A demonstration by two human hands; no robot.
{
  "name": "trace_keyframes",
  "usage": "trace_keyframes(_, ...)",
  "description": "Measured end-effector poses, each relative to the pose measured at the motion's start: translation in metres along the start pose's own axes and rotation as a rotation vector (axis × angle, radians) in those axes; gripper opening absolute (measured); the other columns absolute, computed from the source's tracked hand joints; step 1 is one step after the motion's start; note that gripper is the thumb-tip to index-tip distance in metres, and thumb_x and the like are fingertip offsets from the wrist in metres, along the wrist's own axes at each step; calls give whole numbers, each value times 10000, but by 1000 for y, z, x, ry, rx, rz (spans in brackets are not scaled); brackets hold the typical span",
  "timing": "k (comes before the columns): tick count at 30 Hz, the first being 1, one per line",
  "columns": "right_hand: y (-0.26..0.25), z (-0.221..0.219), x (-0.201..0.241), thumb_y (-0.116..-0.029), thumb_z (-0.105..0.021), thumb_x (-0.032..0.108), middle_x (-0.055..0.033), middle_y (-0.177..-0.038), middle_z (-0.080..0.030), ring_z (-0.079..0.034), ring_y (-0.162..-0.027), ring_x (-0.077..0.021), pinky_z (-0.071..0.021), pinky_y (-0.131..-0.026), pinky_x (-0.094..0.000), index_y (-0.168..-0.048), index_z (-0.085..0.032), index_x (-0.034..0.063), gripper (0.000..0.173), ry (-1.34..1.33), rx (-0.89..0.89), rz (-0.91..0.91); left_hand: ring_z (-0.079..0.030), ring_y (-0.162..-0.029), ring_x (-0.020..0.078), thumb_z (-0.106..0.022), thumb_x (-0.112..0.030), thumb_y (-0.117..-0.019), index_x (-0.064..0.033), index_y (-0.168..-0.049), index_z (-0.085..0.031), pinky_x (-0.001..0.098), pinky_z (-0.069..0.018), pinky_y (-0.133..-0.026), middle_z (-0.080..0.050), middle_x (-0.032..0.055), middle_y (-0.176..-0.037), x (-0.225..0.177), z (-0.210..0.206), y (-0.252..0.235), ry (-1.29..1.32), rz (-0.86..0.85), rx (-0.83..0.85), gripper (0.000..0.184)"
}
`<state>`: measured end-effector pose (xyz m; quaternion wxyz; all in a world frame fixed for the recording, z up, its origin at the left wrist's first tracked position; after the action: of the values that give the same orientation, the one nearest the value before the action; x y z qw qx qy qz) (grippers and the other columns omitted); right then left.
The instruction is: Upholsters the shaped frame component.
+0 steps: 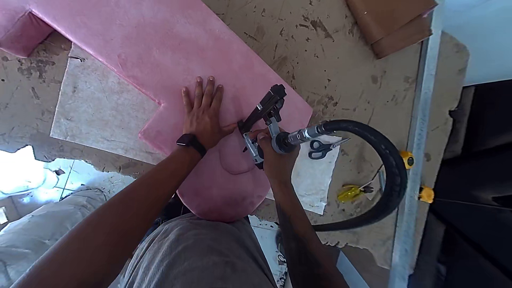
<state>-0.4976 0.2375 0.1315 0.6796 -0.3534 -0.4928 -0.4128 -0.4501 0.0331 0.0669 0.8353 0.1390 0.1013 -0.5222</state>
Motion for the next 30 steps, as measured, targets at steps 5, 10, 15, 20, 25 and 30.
trace_keyframes(5,6,16,6,-958,-649,132,-80,-975,-768,-736,-848,-222,-622,-736,-382,-1025,-712,79,106,20,136,-21,18,-1607,320,-495,-959,-701,-251,-1643,-279,678,20,-1247,-94,22,-1747,1,3,14,25,16,-69,1198)
trace_keyframes(10,0,13,-1,-935,-645,133,-77,-970,-772,-749,-877,-236,-637,-774,-413,-1002,-709,80,107,20,207,23,-28,-1608,305,-485,-936,-737,-290,-1643,-272,645,-12,-1260,-128,16,-1742,1,-5,32,12,131,-98,1133)
trace_keyframes(15,-10,5,-4,-903,-664,93,-112,-887,-755,-736,-808,-241,-624,-728,-397,-968,-699,31,96,-49,178,59,-7,-1608,308,-511,-906,-754,-264,-1645,-268,648,6,-1258,-116,19,-1744,-2,-9,27,-2,135,-96,1125)
trace_keyframes(20,-5,17,-2,-919,-628,69,-137,-969,-766,-749,-893,-275,-634,-795,-428,-999,-685,17,111,-68,266,46,-19,-1608,298,-534,-907,-737,-273,-1639,-286,647,3,-1259,-128,20,-1741,-4,-10,33,19,135,-105,1130)
trace_keyframes(25,-5,18,-6,-926,-638,115,-87,-948,-764,-739,-838,-232,-630,-734,-395,-978,-696,68,92,-40,294,62,11,-1609,301,-514,-905,-758,-259,-1644,-276,643,5,-1261,-105,7,-1746,-2,-7,32,20,119,-72,1122)
trace_keyframes(30,-8,15,-6,-903,-649,74,-133,-896,-754,-739,-827,-261,-628,-743,-409,-961,-687,13,92,-100,263,81,-18,-1611,261,-560,-839,-796,-258,-1629,-316,591,-25,-1281,-134,-19,-1741,0,-5,50,77,95,-79,1044)
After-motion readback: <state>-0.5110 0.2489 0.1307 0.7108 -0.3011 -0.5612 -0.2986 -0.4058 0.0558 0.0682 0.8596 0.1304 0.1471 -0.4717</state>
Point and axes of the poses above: each hand's wrist, its own y-axis away from the middle knuckle, its own z-axis out of the back of the hand, x = y × z, the point moved 2 cm from there along -y, towards the middle knuckle
